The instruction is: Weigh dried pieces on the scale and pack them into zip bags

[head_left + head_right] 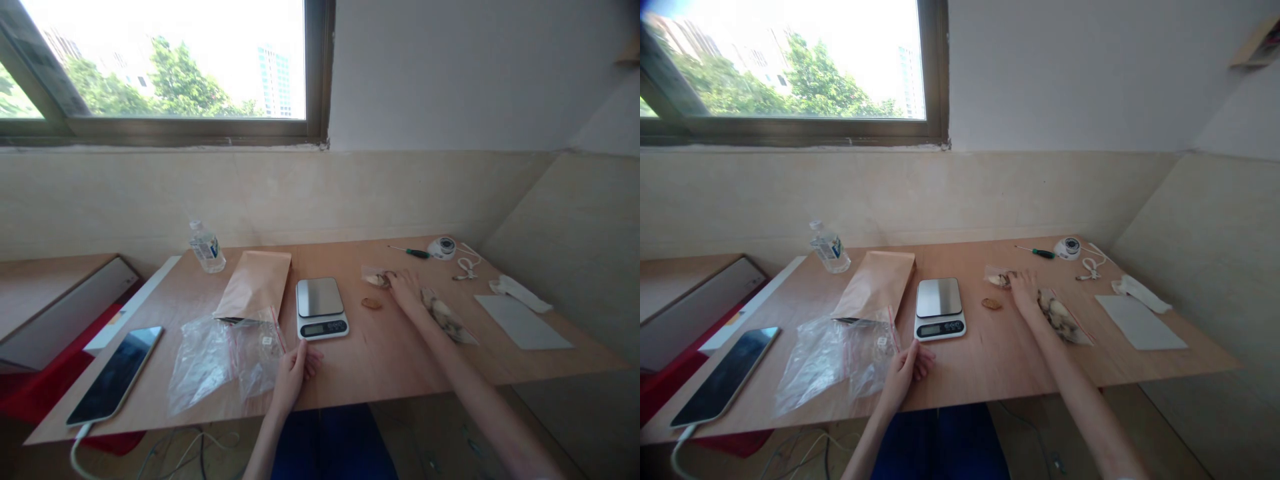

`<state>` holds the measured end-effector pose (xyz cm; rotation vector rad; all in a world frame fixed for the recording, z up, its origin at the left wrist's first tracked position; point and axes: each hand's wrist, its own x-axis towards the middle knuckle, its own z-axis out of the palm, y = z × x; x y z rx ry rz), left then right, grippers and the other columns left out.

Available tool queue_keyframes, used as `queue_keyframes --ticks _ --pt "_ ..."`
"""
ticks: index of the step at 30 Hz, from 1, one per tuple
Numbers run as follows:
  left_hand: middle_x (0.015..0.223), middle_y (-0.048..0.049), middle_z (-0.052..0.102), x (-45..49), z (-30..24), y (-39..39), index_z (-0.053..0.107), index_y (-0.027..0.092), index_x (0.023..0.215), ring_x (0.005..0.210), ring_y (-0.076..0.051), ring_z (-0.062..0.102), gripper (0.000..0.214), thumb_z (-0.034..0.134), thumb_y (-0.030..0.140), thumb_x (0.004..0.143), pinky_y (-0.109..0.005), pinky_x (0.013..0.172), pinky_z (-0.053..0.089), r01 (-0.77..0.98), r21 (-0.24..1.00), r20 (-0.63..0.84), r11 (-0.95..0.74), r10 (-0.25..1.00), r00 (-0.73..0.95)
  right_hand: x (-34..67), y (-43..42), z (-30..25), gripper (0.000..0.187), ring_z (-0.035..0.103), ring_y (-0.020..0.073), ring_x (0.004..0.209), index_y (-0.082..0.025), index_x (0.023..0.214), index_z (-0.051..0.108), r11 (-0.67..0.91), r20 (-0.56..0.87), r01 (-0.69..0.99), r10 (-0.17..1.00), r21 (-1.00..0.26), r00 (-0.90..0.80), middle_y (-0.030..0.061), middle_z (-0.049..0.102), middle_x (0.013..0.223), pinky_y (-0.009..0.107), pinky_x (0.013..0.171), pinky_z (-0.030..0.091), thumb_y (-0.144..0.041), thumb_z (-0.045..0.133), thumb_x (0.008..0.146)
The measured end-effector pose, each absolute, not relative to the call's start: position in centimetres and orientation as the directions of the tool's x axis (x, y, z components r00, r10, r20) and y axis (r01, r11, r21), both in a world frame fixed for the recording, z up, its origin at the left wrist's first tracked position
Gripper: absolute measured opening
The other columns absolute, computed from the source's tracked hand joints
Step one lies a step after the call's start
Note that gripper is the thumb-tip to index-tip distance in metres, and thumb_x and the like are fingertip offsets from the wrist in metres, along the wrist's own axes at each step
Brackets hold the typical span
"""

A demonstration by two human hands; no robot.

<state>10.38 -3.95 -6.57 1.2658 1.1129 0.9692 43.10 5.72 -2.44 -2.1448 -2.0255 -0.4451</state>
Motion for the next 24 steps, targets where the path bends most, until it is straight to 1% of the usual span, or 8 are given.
queue_keyframes --ticks 4,7,10,13,16,19,22,24 --pt "0.059 -0.0069 0.063 10.4 -6.4 -4.0 0.07 0.011 0.071 0.048 -0.012 0.053 0.061 0.037 0.061 0.085 -0.021 0.045 0.036 0.043 0.996 -0.091 0.084 0.973 0.211 43.2 6.2 -1.6 0.023 0.05 0.0267 0.095 -0.013 0.098 0.065 -0.11 0.336 0.98 0.941 0.163 0.049 0.0143 0.064 0.094 0.043 0.089 0.028 -0.015 0.046 0.084" --pt "0.06 -0.0068 0.064 10.3 -6.4 -4.0 0.07 0.011 0.072 0.049 -0.011 0.053 0.061 0.036 0.06 0.085 -0.02 0.045 0.036 0.041 0.995 -0.095 0.088 0.971 0.22 43.1 5.2 -0.4 0.024 0.048 0.0272 0.092 -0.014 0.099 0.064 -0.152 0.448 0.971 0.892 0.183 0.055 0.0139 0.062 0.093 0.042 0.085 0.029 -0.026 0.047 0.086" --pt "0.061 -0.007 0.064 10.3 -6.5 -4.0 0.07 0.011 0.073 0.05 -0.012 0.054 0.06 0.036 0.06 0.086 -0.02 0.046 0.036 0.049 0.995 -0.098 0.089 0.97 0.223 42.1 2.7 0.8 0.029 0.047 0.0276 0.087 -0.017 0.096 0.065 -0.189 0.581 0.979 0.807 0.081 0.108 0.013 0.058 0.09 0.039 0.08 0.031 -0.036 0.048 0.085" --pt "0.061 -0.0074 0.064 10.3 -6.6 -4.0 0.07 0.011 0.073 0.05 -0.012 0.053 0.061 0.036 0.06 0.085 -0.021 0.046 0.036 0.054 0.995 -0.098 0.088 0.969 0.227 40.3 -0.7 1.0 0.031 0.048 0.0281 0.087 -0.017 0.094 0.064 -0.163 0.632 0.985 0.758 -0.058 0.163 0.0127 0.055 0.088 0.039 0.078 0.036 -0.042 0.048 0.084" --pt "0.061 -0.0079 0.064 10.3 -6.5 -4.0 0.07 0.011 0.072 0.051 -0.013 0.053 0.062 0.035 0.061 0.085 -0.021 0.046 0.036 0.065 0.994 -0.101 0.088 0.968 0.231 38.7 -3.6 -0.6 0.034 0.047 0.0344 0.093 -0.013 0.092 0.062 -0.213 0.614 0.966 0.746 -0.148 0.259 0.0188 0.054 0.093 0.047 0.08 0.037 -0.041 0.045 0.084" --pt "0.061 -0.0082 0.064 10.3 -6.4 -4.0 0.07 0.011 0.073 0.051 -0.013 0.054 0.062 0.035 0.061 0.085 -0.021 0.046 0.036 0.071 0.994 -0.101 0.086 0.967 0.233 38.3 -5.1 -3.0 0.034 0.041 0.0451 0.107 -0.009 0.095 0.061 -0.286 0.566 0.936 0.745 -0.207 0.353 0.028 0.051 0.11 0.06 0.084 0.034 -0.037 0.045 0.083" --pt "0.061 -0.0081 0.064 10.4 -6.5 -3.9 0.07 0.011 0.073 0.05 -0.013 0.053 0.062 0.036 0.06 0.085 -0.021 0.046 0.036 0.059 0.994 -0.103 0.091 0.967 0.234 38.7 -5.4 -4.6 0.043 0.024 0.0522 0.124 -0.006 0.105 0.058 -0.335 0.564 0.926 0.738 -0.171 0.371 0.031 0.039 0.131 0.069 0.089 0.027 -0.04 0.045 0.083" --pt "0.061 -0.0079 0.064 10.4 -6.7 -3.9 0.07 0.011 0.073 0.05 -0.012 0.053 0.061 0.036 0.06 0.085 -0.021 0.046 0.036 0.052 0.994 -0.102 0.092 0.967 0.232 39.1 -5.4 -5.0 0.051 0.017 0.0546 0.127 -0.006 0.118 0.053 -0.382 0.552 0.914 0.738 -0.134 0.389 0.0302 0.03 0.139 0.073 0.087 0.025 -0.043 0.044 0.084"
